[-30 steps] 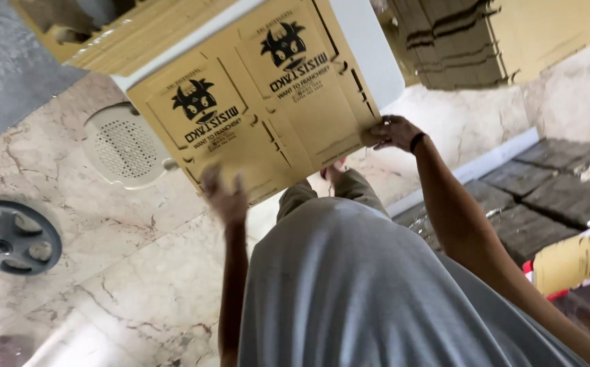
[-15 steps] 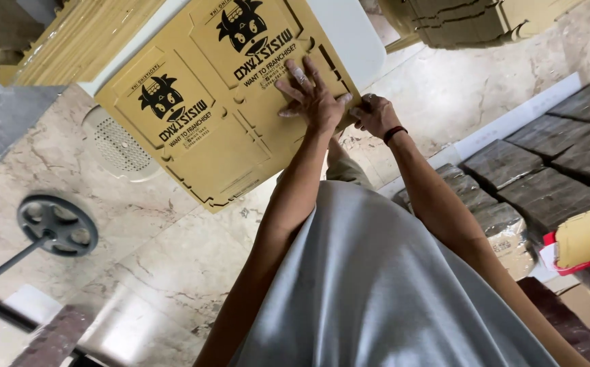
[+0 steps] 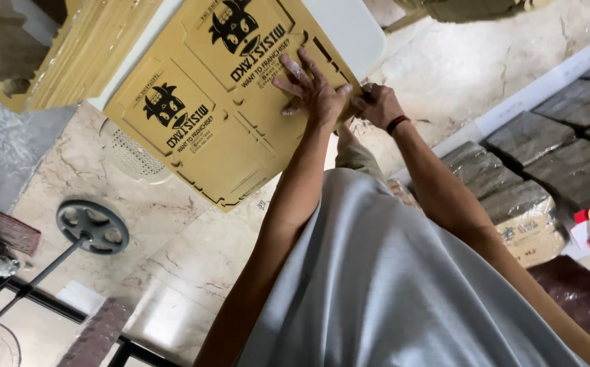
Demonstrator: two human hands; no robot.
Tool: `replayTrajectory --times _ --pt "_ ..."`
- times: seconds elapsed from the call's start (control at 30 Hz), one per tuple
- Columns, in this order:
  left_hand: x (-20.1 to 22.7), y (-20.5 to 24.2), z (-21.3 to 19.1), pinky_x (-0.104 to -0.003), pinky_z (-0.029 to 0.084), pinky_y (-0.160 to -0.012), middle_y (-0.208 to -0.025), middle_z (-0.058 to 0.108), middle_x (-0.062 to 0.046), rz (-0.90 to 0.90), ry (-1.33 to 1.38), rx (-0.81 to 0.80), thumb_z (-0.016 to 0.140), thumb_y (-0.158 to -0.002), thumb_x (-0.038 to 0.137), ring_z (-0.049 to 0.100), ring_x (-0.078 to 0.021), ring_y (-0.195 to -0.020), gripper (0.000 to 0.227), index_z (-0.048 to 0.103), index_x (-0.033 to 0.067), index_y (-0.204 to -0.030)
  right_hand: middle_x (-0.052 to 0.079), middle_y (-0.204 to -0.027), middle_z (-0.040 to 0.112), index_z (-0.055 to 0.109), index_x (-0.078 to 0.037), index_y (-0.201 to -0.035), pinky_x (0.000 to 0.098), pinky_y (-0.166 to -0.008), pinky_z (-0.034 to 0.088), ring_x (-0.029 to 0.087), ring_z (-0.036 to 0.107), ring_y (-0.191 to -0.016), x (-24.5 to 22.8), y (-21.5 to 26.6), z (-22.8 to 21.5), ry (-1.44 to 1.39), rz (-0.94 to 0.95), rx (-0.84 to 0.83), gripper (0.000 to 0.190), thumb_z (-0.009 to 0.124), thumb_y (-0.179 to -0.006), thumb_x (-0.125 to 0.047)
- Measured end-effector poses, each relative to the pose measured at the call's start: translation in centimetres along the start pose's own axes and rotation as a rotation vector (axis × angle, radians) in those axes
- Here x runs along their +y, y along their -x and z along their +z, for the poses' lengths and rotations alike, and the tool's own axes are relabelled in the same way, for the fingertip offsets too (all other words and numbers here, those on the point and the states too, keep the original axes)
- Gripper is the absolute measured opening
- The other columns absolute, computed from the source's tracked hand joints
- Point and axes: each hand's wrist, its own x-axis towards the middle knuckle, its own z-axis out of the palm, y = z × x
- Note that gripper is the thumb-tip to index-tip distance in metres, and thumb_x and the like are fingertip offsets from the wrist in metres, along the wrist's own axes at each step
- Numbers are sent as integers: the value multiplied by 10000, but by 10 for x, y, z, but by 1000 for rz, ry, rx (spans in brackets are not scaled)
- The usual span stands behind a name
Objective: The person uses a knife to cut along the perforated lines of flat cardboard boxes placed on a white table. They separate the cut sections and stack them on the table.
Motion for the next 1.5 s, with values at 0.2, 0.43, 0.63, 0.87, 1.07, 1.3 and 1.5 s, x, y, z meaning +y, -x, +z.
replayTrajectory --times 0.2,0.43,0.63,0.87,1.07,1.3,1.5 --pt "2 -4 1 -927 145 -951 -1678 -337 -149 -21 -46 43 913 -847 621 -230 -614 -1515 1471 -273 165 -1588 121 -637 620 537 -60 -704 439 -483 401 336 521 -503 2 6 20 563 -507 490 303 628 -989 -105" --pt "-6 -6 10 -844 23 -1059 -1674 -315 -174 24 -27 111 852 -763 782 -267 -587 -1502 1508 -251 179 -1596 125 -998 721 672 -43 -1069 361 -614 685 268 736 -867 -28 -13 -21 12 122 132 223 800 -903 -119" --pt "2 -1 -6 -944 102 -951 -1649 -399 -93 -30 27 -8 732 -821 140 -326 -577 -1498 1255 -244 222 -1606 49 -877 695 697 -124 -936 339 -646 555 194 602 -767 -11 -40 -12 574 -27 220 158 764 -836 -227" --pt "-1 -5 -1 -841 -43 -1092 -1715 -258 -24 -83 65 25 523 -1102 361 -267 -366 -1569 889 -202 302 -1612 112 -618 622 546 -95 -633 439 -487 417 281 543 -535 -31 -4 20 670 -342 508 306 697 -868 -222" --pt "-4 -9 13 -958 162 -915 -1617 -442 -137 -32 -94 55 1009 -782 523 -345 -606 -1466 1576 -318 209 -1572 57 -850 719 726 -78 -928 310 -571 580 157 632 -725 -7 -28 -6 513 -156 335 103 760 -871 -156" --pt "4 -5 -4 -941 74 -968 -1655 -403 -44 -116 -8 -9 511 -853 -188 -334 -534 -1518 1173 -252 300 -1598 118 -660 628 550 -93 -682 427 -489 381 284 536 -559 -22 -3 18 595 -535 561 177 675 -803 -124" --pt "-5 -5 9 -961 185 -886 -1620 -422 -143 -28 -132 57 1002 -795 579 -315 -626 -1466 1553 -272 185 -1592 65 -791 695 691 -78 -869 363 -598 499 206 630 -687 -11 -12 -14 511 -428 303 110 763 -830 -151"
